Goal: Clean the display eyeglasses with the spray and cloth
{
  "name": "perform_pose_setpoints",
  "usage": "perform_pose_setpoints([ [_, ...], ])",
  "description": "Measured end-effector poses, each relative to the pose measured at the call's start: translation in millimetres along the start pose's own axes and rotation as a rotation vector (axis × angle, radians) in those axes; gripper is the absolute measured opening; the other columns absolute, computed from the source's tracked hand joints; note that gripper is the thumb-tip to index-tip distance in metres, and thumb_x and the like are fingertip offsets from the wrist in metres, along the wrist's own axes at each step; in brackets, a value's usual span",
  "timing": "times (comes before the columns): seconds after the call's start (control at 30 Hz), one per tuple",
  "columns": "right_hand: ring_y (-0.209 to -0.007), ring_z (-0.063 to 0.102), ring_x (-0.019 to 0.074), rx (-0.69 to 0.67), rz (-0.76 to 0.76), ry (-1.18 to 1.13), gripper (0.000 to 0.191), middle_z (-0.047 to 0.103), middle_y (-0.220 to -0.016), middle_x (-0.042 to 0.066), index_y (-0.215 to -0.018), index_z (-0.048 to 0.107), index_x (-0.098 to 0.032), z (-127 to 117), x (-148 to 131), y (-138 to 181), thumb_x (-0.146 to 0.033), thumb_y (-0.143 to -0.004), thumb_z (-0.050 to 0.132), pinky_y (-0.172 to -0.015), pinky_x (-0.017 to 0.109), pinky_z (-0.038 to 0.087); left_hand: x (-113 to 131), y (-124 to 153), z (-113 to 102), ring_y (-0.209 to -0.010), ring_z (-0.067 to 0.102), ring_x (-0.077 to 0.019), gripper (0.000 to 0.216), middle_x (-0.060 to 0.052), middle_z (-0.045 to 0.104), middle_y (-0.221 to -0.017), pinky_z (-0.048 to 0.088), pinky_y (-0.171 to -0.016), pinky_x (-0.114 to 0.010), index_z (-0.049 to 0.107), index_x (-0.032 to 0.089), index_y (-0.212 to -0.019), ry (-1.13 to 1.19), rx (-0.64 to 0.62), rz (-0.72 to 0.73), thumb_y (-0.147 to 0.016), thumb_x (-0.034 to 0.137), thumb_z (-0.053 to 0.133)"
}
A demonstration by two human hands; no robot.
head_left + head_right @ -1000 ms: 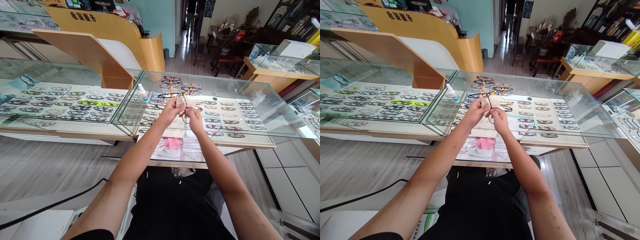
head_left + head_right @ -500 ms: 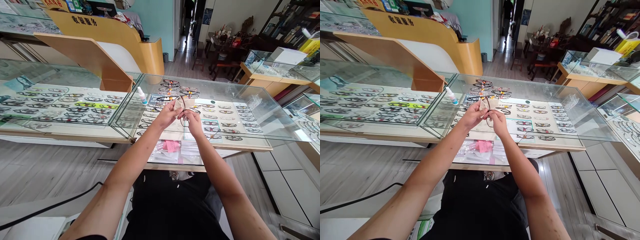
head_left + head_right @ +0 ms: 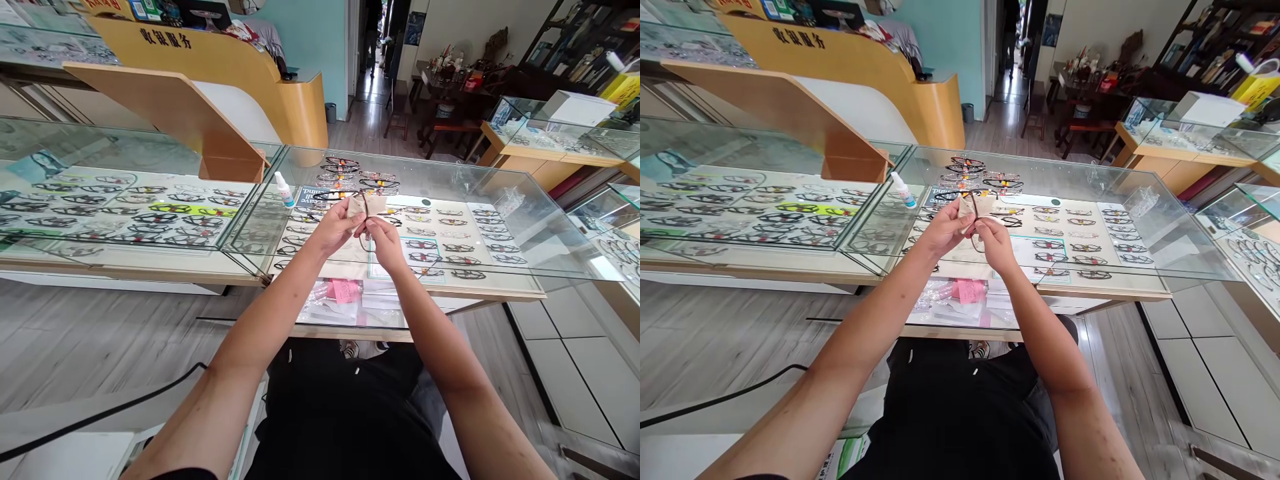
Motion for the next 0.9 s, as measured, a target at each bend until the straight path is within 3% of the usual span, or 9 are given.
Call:
perform_pose_setpoints([
  [0.13,-0.082,0.060,0.0199,-0.057,-0.002,0.040,0.040,0.071,-0.082,0.004,-0.078,0.073,-0.023,7.0,0.5,4.0,-0.050,-0.101,0.053,-0.083,0.034,0.050,-4.5,-2.1,-5.9,-0.041,0.048,-0.0082,0.050,0.005,0.059,-0.060,0.038,-0.040,-0.023,0.060,0.020,-0.081,-0.007,0.083,-0.044,-0.077,0.054,0.096],
  [0.27,-0.084,0.061,0.0198,-0.029,-0.032,0.052,0.038,0.072,-0.086,0.004,-0.081,0.075,-0.023,8.2,-0.8,4.3,-0.046,-0.102,0.053,-0.086,0.034,0.049,-11.0,-5.4,-9.7,-0.039,0.044,-0.0080,0.051,0.005,0.051,-0.052,0.038,-0.041,-0.023,0.059,0.020,-0.076,0.022,0.146,-0.077,-0.089,0.065,0.080],
  [0.4,-0.081,0.058,0.0194,0.038,-0.005,0.003,0.043,0.070,-0.085,0.004,-0.080,0.074,-0.022,-0.6,-1.8,-0.1,-0.051,-0.103,0.052,-0.082,0.034,0.050,-15.9,-8.5,-6.9,-0.050,0.058,-0.0129,0.045,0.002,0.059,-0.058,0.052,-0.054,-0.028,0.068,0.020,-0.085,0.086,0.112,-0.072,-0.093,0.063,0.078],
  [0.6,-0.081,0.058,0.0209,0.144,-0.013,-0.052,0.046,0.068,-0.084,0.005,-0.083,0.078,-0.023,-16.2,-7.2,-1.5,-0.053,-0.105,0.051,-0.081,0.036,0.052,-13.4,-14.1,-15.5,-0.073,0.073,-0.0157,0.035,-0.003,0.076,-0.081,0.057,-0.067,-0.026,0.074,0.018,-0.094,0.124,0.224,-0.046,-0.089,0.049,0.087],
  [0.73,-0.112,0.063,0.0268,0.337,-0.112,-0.009,0.046,0.068,-0.116,0.010,-0.086,0.078,-0.024,-30.6,-9.2,-3.5,-0.057,-0.104,0.052,-0.096,0.040,0.055,-16.6,-9.7,-14.7,-0.074,0.071,-0.0141,0.041,-0.004,0.077,-0.083,0.056,-0.070,-0.024,0.076,0.015,-0.095,0.013,0.161,-0.082,-0.082,0.051,0.093],
  [0.8,-0.127,0.060,0.0287,0.369,-0.160,-0.009,0.045,0.064,-0.125,0.011,-0.088,0.079,-0.024,-34.6,-7.9,-5.5,-0.058,-0.104,0.053,-0.109,0.042,0.052,-21.9,-5.1,-8.6,-0.074,0.071,-0.0141,0.046,-0.004,0.077,-0.084,0.056,-0.072,-0.025,0.077,0.014,-0.095,-0.037,0.091,-0.126,-0.078,0.053,0.095],
  [0.9,-0.133,0.058,0.0284,0.353,-0.178,0.004,0.047,0.062,-0.128,0.011,-0.093,0.079,-0.024,-34.6,-4.9,-7.2,-0.060,-0.106,0.051,-0.119,0.044,0.048,-30.2,1.3,4.1,-0.076,0.071,-0.0156,0.049,-0.003,0.075,-0.081,0.056,-0.074,-0.026,0.076,0.014,-0.090,-0.062,-0.015,-0.182,-0.076,0.058,0.094],
])
Point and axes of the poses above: each hand's wrist, its own y-axis away from the middle knuckle, its own z-axis out of the palm, x = y × z, the point moved 3 cm from there along -y, towards the middle knuckle
